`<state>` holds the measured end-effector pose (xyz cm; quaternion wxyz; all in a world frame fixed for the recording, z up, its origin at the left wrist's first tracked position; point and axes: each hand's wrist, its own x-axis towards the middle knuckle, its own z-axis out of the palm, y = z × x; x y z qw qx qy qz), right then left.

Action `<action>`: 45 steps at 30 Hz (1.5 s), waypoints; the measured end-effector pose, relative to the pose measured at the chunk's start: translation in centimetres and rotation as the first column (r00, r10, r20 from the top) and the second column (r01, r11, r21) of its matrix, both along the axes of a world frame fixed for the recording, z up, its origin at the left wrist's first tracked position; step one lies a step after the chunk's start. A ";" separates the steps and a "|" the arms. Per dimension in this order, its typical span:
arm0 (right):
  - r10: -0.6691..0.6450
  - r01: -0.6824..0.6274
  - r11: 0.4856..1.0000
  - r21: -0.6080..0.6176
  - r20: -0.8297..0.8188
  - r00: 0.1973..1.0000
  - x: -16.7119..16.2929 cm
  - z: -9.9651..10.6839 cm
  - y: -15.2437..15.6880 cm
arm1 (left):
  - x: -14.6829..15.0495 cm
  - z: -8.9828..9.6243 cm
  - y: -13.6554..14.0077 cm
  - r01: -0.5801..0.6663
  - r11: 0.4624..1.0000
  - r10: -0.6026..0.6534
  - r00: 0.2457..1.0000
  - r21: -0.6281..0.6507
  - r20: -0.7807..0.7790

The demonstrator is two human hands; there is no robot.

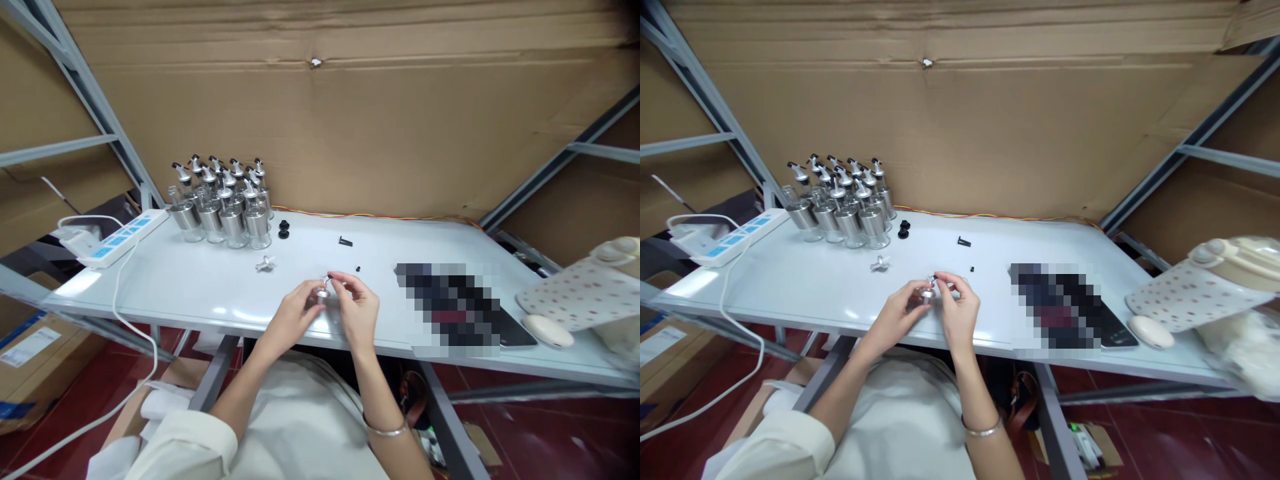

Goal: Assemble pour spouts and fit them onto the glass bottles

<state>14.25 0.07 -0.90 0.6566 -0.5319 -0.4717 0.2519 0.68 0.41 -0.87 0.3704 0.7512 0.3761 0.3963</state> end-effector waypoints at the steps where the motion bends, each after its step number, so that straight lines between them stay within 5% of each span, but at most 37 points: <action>1: -0.008 0.007 1.000 0.028 0.042 0.999 0.0 0.0 0.0 | 0.0 -0.1 0.0 -0.019 0.999 0.019 1.000 -0.030 0.023; 5: -0.047 0.003 0.982 0.191 0.228 0.972 -0.2 0.1 -0.2 | 0.1 -0.3 0.2 -0.085 0.989 0.098 0.990 -0.122 0.101; 10: -0.126 0.016 0.954 0.301 0.350 0.928 -0.3 0.3 -0.3 | 0.0 -0.3 0.2 -0.105 0.993 0.108 0.991 -0.046 0.076; 25: -0.226 0.126 0.948 0.293 0.335 0.915 -0.7 -0.1 -0.5 | -0.1 -0.1 0.1 -0.088 0.991 0.086 0.996 0.104 0.024; 33: 0.061 -0.081 0.985 0.155 0.130 0.990 -0.6 0.2 -0.3 | 0.1 -0.2 0.2 -0.162 0.987 0.162 0.982 -0.011 0.097; 40: 0.188 -0.199 0.978 0.062 0.150 0.971 -0.8 0.0 0.0 | 0.0 0.2 -0.1 -0.156 0.987 0.160 0.981 -0.040 0.109; 45: 0.148 -0.152 0.988 0.028 0.130 0.980 -0.6 -0.3 -0.1 | -0.1 0.3 -0.2 -0.140 0.990 0.141 0.988 -0.029 0.065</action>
